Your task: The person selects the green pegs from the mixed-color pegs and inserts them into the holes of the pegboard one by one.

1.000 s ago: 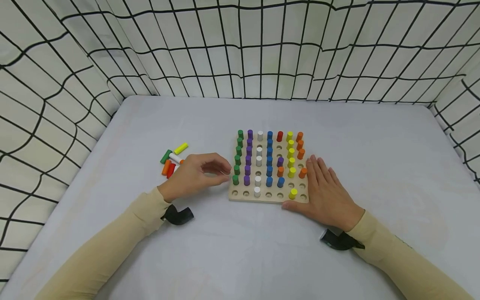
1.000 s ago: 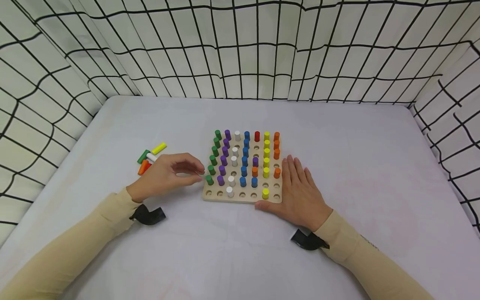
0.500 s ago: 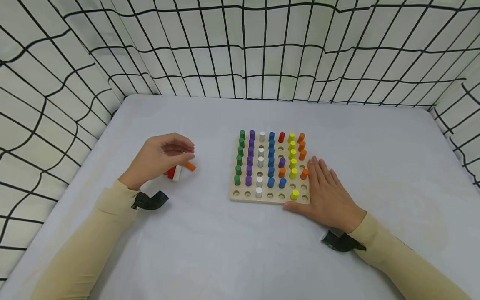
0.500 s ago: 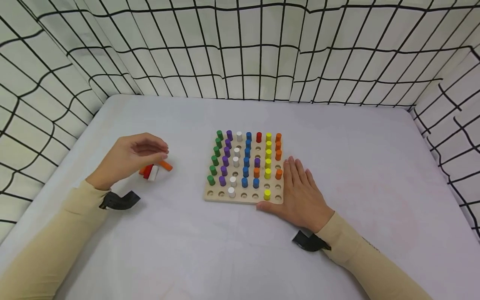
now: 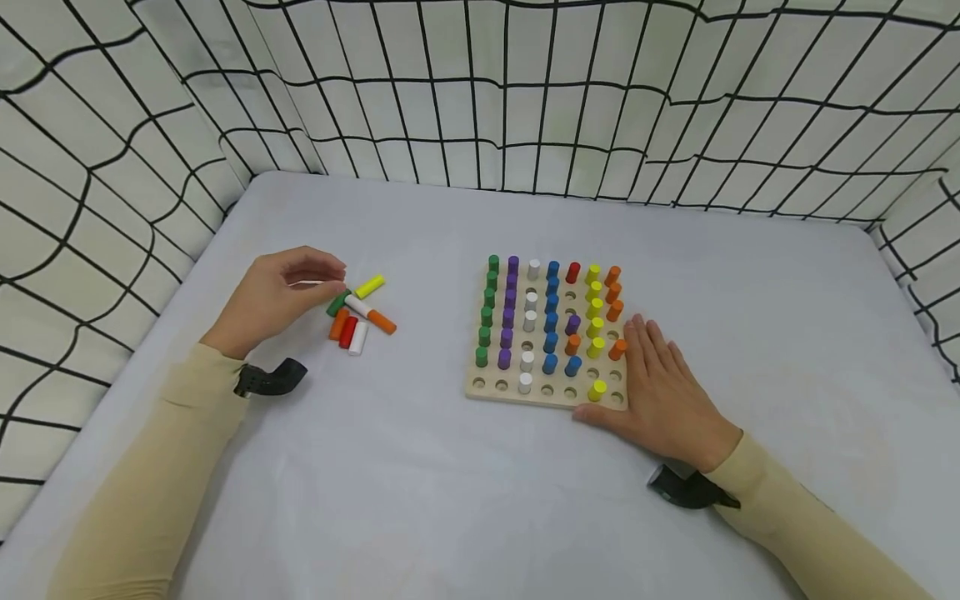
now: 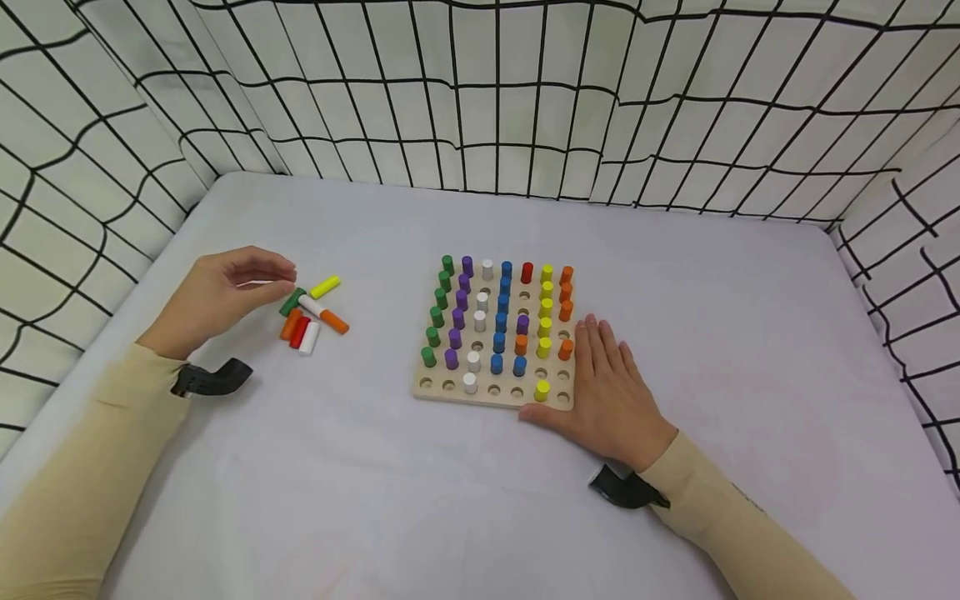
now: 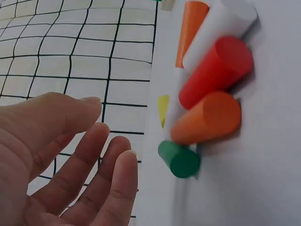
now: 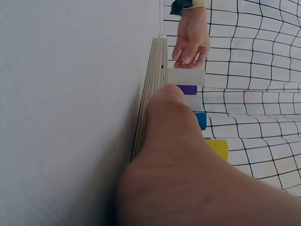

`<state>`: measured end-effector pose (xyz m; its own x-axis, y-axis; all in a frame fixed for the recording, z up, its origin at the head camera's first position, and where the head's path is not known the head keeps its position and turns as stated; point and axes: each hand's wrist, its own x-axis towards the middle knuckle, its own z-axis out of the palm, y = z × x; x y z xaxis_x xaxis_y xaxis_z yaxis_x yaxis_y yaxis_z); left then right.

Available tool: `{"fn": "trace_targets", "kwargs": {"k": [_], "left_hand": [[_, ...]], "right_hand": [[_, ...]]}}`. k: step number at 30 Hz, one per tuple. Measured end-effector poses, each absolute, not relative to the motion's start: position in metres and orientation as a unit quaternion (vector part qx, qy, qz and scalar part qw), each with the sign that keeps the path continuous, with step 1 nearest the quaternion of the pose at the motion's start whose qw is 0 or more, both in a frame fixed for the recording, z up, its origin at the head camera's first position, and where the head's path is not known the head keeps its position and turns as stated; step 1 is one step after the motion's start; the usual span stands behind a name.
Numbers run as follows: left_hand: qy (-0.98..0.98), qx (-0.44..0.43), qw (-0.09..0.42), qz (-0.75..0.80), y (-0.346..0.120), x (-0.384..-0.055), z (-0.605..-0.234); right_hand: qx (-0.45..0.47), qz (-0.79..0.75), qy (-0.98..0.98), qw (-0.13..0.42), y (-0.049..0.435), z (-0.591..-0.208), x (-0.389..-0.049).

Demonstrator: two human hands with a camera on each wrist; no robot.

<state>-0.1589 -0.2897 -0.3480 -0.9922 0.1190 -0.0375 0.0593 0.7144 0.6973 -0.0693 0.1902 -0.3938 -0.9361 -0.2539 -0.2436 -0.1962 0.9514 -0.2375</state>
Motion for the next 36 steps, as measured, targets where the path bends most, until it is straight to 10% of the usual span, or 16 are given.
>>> {"fn": "trace_targets", "kwargs": {"k": [36], "left_hand": [[0.963,0.029,0.106,0.248,-0.305,-0.167,-0.352]], "right_hand": [[-0.12,-0.104,0.979,0.127,0.19,-0.393,-0.068]]}}
